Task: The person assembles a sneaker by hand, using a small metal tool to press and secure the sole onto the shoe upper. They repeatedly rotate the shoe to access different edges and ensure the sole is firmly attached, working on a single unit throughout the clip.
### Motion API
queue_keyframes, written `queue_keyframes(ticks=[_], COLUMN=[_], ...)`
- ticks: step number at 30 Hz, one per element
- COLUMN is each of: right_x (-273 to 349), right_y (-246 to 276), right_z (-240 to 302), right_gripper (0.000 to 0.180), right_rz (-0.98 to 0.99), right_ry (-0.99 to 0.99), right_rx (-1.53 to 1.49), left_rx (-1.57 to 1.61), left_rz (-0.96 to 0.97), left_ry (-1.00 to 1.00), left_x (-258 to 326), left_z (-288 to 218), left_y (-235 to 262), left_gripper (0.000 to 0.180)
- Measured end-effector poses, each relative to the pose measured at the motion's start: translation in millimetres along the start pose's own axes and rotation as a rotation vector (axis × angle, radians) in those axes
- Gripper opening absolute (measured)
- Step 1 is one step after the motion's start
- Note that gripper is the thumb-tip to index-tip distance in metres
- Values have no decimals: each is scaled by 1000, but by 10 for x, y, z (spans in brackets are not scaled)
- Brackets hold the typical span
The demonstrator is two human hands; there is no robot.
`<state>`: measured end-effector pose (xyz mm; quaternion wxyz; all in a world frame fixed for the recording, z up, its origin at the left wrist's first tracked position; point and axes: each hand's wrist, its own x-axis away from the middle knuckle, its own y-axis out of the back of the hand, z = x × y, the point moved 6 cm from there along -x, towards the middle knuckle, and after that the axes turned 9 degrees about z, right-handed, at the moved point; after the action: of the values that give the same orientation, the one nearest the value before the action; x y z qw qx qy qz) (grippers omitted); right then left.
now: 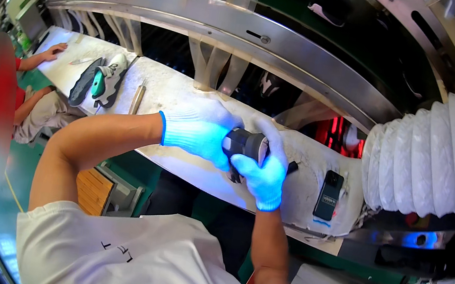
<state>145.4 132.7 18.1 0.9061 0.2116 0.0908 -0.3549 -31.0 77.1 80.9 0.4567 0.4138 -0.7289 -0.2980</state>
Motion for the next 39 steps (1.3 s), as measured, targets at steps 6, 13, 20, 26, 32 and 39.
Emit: queue_keyframes(ticks=[6, 13, 20, 26, 32, 39], right_x=[194, 439, 490, 381, 373, 385], right_y=[-122, 23, -223, -88, 58, 120], right_z=[-364, -125, -513, -403, -424, -321], right_gripper=[104, 149, 100, 109, 115, 108], right_rz=[-303, -176, -640, -383, -162, -228], right_ry=[208, 140, 392, 663, 612, 512], right_rx=[-599, -610, -937, -344, -414, -415], left_rx=[16, -115, -194, -123, -166, -243], left_rz=[-78, -59, -168, -157, -149, -111], left_ry=[-62, -92, -236, -319, -363, -388], left_x=[76, -31, -64, -69, -148, -179], left_z=[-171, -391, -448, -443, -530, -571], left_y=[17, -43, 73, 69, 33, 25], left_gripper=[73, 76, 75, 59, 80, 82])
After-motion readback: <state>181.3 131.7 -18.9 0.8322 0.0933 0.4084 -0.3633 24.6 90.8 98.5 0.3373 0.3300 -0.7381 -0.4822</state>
